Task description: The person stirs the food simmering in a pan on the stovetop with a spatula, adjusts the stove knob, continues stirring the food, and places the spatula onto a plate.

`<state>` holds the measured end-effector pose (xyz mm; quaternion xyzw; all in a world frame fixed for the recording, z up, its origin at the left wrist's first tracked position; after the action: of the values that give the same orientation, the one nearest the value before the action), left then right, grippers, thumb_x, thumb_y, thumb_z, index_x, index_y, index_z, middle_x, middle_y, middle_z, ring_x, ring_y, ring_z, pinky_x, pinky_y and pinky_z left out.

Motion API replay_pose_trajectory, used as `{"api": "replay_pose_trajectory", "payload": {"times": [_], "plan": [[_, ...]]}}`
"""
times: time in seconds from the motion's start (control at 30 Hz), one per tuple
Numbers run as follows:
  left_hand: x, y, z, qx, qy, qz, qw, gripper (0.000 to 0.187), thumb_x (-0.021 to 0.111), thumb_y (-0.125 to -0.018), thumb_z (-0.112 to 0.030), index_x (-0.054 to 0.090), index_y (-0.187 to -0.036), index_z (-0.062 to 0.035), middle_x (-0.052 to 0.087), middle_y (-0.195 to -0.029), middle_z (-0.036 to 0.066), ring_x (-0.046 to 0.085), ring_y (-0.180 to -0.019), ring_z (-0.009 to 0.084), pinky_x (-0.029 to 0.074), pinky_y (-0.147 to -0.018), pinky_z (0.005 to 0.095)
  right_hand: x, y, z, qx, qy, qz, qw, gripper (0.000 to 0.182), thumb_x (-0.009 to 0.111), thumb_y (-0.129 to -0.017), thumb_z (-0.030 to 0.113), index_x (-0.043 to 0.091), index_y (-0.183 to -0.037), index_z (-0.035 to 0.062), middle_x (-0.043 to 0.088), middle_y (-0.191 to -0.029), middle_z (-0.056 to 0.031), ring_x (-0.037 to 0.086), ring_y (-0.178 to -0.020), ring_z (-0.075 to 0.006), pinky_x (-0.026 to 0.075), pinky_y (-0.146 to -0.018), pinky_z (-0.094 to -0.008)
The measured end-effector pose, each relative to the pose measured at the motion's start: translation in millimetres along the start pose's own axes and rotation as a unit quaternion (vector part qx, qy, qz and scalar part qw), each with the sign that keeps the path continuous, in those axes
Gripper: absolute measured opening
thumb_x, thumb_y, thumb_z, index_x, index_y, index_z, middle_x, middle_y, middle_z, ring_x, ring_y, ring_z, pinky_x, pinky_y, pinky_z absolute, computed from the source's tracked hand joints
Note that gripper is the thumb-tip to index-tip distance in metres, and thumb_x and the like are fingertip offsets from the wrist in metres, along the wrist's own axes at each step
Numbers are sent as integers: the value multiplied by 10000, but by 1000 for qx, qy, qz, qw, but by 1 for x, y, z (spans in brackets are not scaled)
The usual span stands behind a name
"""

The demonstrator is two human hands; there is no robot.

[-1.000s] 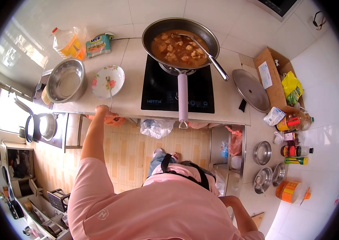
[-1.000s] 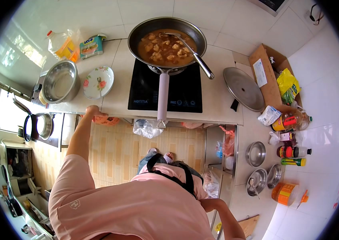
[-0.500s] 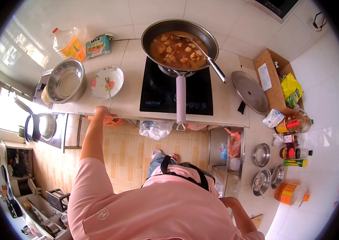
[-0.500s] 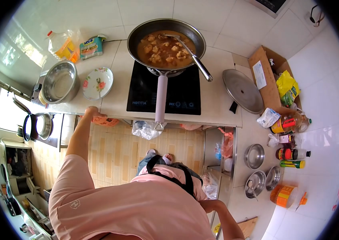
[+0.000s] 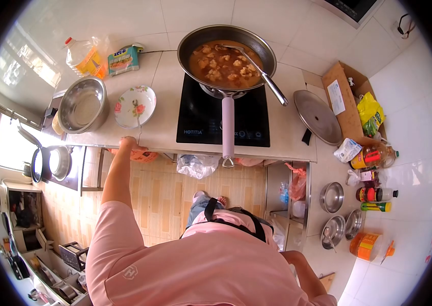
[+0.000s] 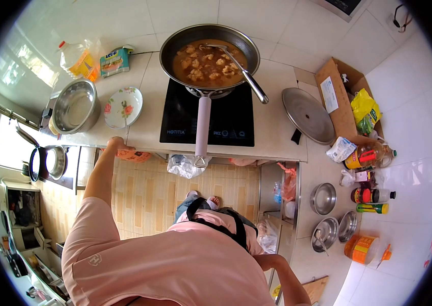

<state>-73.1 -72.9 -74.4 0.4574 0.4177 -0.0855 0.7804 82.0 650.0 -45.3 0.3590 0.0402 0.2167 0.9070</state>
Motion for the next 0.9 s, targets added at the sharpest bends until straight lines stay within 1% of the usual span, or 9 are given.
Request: {"api": "replay_pose_trajectory", "payload": {"times": [0.33,0.37,0.4,0.47,0.53,0.57,0.7,0.8,0.9], "plan": [[-3,7,-5,26,14,-13,999,825,649,-551,-680,614,-937,49,653,-789,129,648,-607,219,503,-669,308,-38,31,48,41,3,30,999,344,619,-753,288,619,-1008,58,638,-904,-76,604,-797,-176,470,-686,-291],[0,2,-3,25,15,-19,999,826,651,-547,-680,616,-931,50,653,-791,128,647,-598,218,504,-661,307,-66,53,74,67,17,58,996,286,622,-747,288,667,-933,76,668,-797,-43,626,-697,-152,490,-615,-276],[0,-1,-3,21,13,-21,999,830,652,-544,-683,616,-929,52,653,-789,127,645,-587,217,505,-657,307,-120,81,85,189,-18,-31,981,249,628,-725,283,682,-885,99,659,-739,-42,620,-672,-155,484,-603,-291],[1,-2,-3,13,7,-19,1000,842,651,-538,-689,615,-927,57,653,-779,125,640,-560,215,507,-652,308,-231,113,132,175,183,-220,942,176,607,-742,237,670,-843,107,649,-747,-70,615,-679,-161,468,-619,-298],[-1,-3,-5,15,7,-19,1000,857,646,-535,-698,612,-945,54,650,-807,129,641,-601,217,503,-677,314,-325,155,215,74,160,-517,837,110,596,-758,163,645,-791,71,604,-685,-94,586,-627,-210,467,-612,-322],[0,-3,-6,20,14,-20,999,866,642,-533,-703,610,-962,48,648,-843,133,646,-657,219,498,-704,318,-350,174,266,-26,222,-627,746,111,576,-772,153,624,-847,87,601,-690,-74,591,-640,-233,459,-591,-326],[0,-10,-1,34,-5,-86,996,889,638,-513,-721,605,-1024,6,609,-1025,150,596,-946,237,456,-820,336,-419,183,327,-53,458,-713,529,366,616,-766,186,516,-1099,73,561,-935,-116,576,-761,-283,478,-681,-351],[6,-8,3,8,28,-29,999,891,648,-494,-721,607,-1046,-23,564,-1123,148,502,-1091,277,413,-885,349,-479,155,296,96,452,-693,554,449,595,-784,151,425,-1183,33,548,-955,-171,576,-763,-342,488,-697,-392],[-2,3,0,11,35,-49,998,878,661,-477,-716,620,-1019,-26,578,-1089,152,515,-1064,308,416,-881,367,-512,139,268,161,400,-665,610,498,551,-811,136,340,-1250,32,531,-926,-198,564,-757,-383,475,-683,-415]]}}
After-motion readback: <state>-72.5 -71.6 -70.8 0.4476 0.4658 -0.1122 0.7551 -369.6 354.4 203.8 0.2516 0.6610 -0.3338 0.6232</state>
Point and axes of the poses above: each hand's wrist, its own y-axis away from the middle knuckle, its own x-axis out of the palm, z = x × y, the point moved 10 cm from there along -y, towards the middle knuckle
